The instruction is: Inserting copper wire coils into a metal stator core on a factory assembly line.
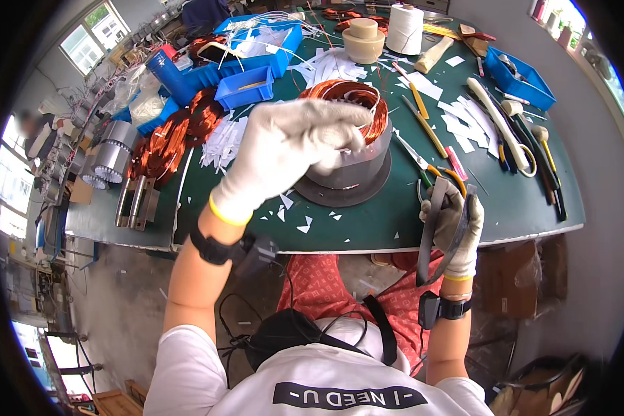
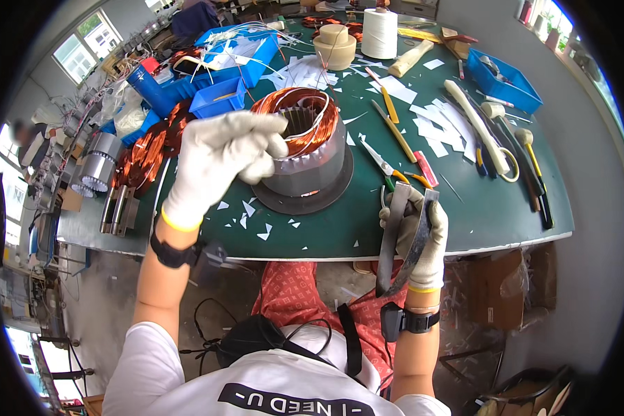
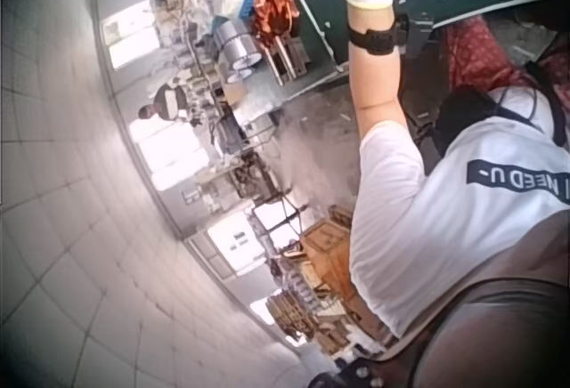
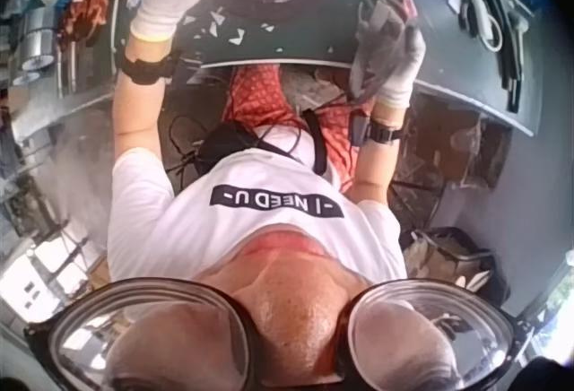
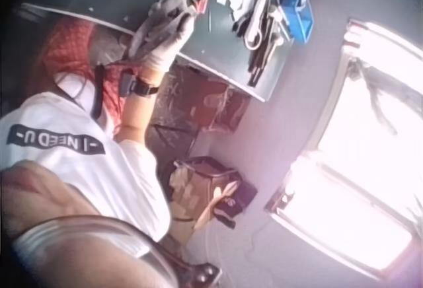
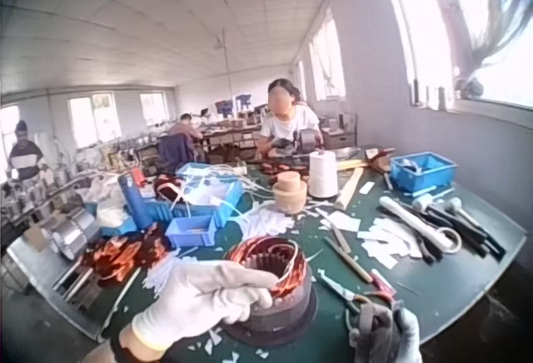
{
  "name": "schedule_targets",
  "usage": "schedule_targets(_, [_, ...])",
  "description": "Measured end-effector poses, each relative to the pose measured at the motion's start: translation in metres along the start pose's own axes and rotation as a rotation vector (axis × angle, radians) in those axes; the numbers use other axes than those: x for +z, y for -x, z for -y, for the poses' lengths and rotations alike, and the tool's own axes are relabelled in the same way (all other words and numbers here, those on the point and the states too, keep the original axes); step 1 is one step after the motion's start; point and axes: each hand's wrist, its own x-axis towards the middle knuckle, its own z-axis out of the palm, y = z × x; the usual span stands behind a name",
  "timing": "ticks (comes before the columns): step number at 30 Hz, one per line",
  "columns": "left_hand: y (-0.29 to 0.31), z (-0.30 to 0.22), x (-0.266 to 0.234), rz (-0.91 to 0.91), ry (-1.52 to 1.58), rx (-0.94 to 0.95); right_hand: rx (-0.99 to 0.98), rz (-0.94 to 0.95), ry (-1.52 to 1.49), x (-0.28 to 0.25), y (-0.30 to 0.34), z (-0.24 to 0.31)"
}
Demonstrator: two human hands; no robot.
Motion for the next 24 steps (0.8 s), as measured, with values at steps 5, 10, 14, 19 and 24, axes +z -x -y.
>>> schedule_targets(5, [-0.041,0.017,-0.016,0.492,-0.7,0.352,-0.035,-0.051,0.089,0.013,0.001,-0.004])
schedule_targets(10, [-0.038,0.024,-0.007,0.513,-0.892,0.212,-0.01,-0.027,0.139,0.057,0.029,-0.003])
schedule_targets(14, [-0.04,0.035,-0.009,0.503,-0.826,0.404,0.235,0.004,0.272,0.085,0.027,-0.005])
schedule_targets(19, [-0.039,0.038,-0.015,0.508,-0.785,0.395,0.166,0.072,0.316,0.117,-0.006,-0.015])
schedule_targets(24, [-0.037,0.041,-0.011,0.5,-0.752,0.414,0.227,0.114,0.209,0.103,-0.004,-0.024])
